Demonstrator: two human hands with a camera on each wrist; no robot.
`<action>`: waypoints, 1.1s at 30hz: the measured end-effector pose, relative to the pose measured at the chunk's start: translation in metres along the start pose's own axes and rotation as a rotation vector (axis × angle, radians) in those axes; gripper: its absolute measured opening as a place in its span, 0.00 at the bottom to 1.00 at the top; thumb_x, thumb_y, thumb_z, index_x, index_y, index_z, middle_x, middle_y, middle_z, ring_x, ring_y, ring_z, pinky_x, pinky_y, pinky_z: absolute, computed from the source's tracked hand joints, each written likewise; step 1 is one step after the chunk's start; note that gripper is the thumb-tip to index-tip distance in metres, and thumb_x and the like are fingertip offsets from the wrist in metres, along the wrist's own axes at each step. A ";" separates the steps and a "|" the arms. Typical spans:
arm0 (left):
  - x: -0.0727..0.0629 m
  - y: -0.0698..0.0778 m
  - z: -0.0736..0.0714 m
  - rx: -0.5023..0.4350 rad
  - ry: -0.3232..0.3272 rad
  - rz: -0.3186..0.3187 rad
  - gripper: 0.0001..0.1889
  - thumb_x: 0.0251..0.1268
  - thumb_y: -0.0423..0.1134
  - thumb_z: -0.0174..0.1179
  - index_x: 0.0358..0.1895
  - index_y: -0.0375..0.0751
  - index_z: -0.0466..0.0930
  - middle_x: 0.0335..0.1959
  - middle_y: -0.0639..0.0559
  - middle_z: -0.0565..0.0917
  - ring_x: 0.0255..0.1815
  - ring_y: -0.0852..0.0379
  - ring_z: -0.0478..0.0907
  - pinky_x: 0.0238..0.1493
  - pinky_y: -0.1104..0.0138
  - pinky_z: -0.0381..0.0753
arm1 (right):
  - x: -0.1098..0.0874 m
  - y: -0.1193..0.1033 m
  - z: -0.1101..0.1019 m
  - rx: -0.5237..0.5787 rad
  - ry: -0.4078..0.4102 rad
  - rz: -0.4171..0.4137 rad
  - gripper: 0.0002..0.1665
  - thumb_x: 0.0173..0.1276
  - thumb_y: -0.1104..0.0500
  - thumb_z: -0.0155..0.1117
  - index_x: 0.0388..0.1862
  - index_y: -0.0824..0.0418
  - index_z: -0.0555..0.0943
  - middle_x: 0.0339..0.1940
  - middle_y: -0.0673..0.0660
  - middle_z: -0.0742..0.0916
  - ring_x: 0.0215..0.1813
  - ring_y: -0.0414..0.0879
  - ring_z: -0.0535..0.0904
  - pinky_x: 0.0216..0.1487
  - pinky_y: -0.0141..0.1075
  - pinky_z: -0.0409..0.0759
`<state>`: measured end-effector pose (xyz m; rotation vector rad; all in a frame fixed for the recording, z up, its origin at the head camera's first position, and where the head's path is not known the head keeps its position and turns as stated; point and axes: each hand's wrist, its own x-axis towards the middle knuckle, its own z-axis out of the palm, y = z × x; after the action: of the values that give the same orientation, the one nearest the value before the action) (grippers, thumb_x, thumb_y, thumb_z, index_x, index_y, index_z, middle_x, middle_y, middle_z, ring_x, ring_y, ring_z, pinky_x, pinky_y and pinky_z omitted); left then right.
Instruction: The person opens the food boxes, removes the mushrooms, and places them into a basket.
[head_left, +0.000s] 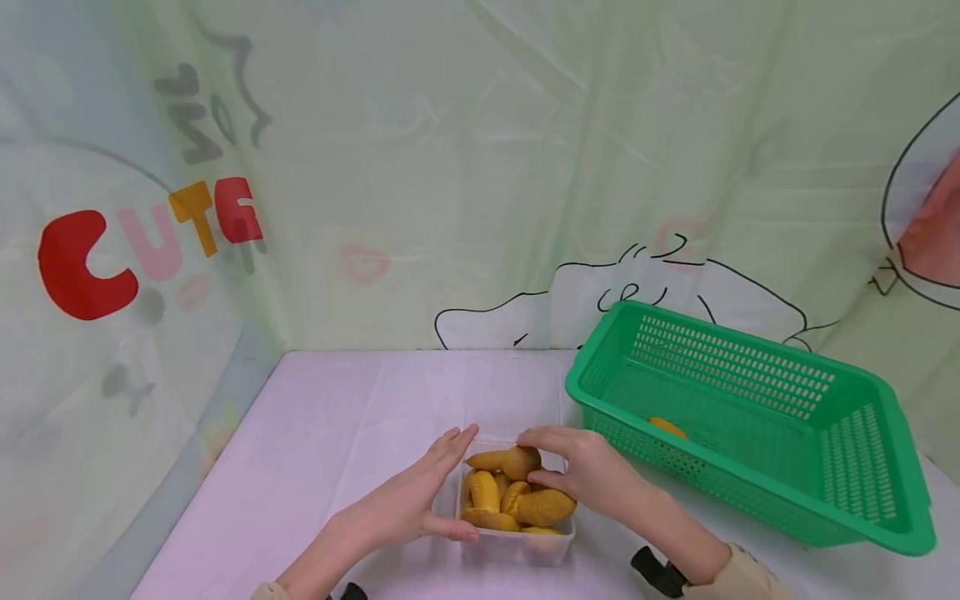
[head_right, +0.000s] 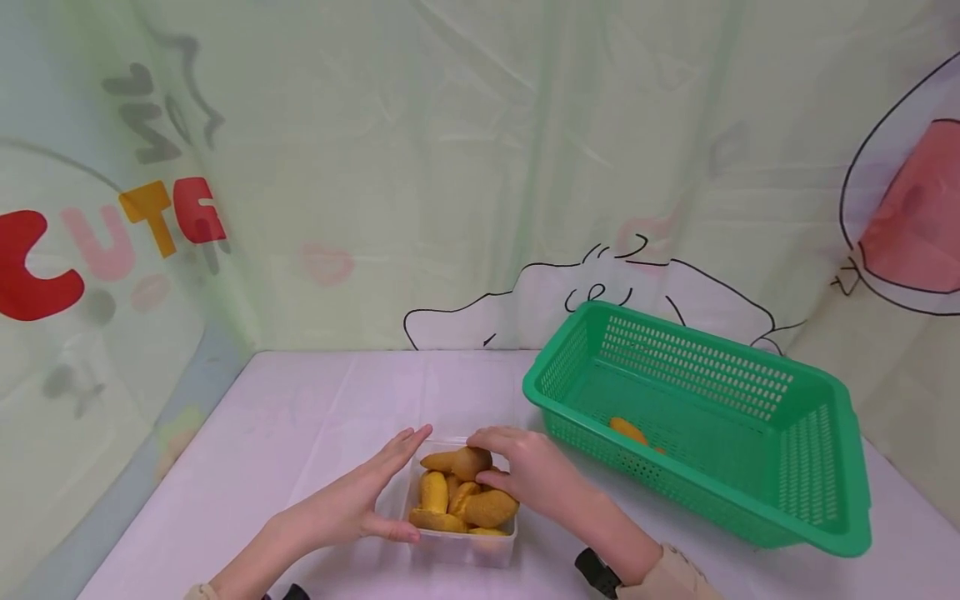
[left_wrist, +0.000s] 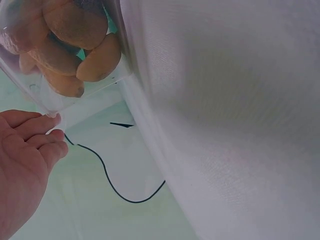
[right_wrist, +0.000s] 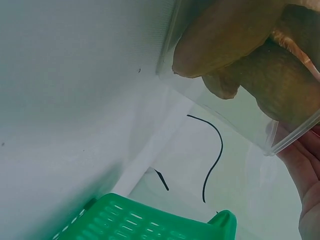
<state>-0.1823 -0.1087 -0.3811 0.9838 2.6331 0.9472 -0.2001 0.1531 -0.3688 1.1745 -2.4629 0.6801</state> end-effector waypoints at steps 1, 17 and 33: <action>0.000 0.000 0.000 -0.001 0.000 0.000 0.57 0.44 0.66 0.61 0.73 0.60 0.32 0.74 0.57 0.40 0.73 0.55 0.37 0.63 0.49 0.56 | 0.001 0.000 0.000 -0.001 -0.006 -0.001 0.22 0.47 0.64 0.76 0.44 0.63 0.83 0.41 0.55 0.86 0.43 0.48 0.82 0.41 0.36 0.80; 0.001 -0.001 0.000 0.001 0.002 0.008 0.57 0.45 0.63 0.64 0.74 0.58 0.33 0.74 0.55 0.41 0.73 0.53 0.38 0.64 0.49 0.55 | 0.005 0.004 0.001 0.059 -0.065 0.004 0.20 0.48 0.62 0.75 0.42 0.62 0.83 0.41 0.53 0.86 0.43 0.47 0.82 0.42 0.34 0.80; -0.001 0.000 0.000 -0.005 0.000 -0.005 0.57 0.45 0.62 0.64 0.74 0.59 0.33 0.74 0.55 0.41 0.73 0.54 0.38 0.63 0.49 0.56 | 0.004 0.006 -0.005 0.156 -0.056 0.003 0.19 0.48 0.65 0.75 0.41 0.62 0.82 0.40 0.51 0.85 0.40 0.42 0.80 0.42 0.35 0.80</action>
<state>-0.1820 -0.1092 -0.3809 0.9752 2.6308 0.9521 -0.2069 0.1567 -0.3648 1.2627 -2.4954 0.8644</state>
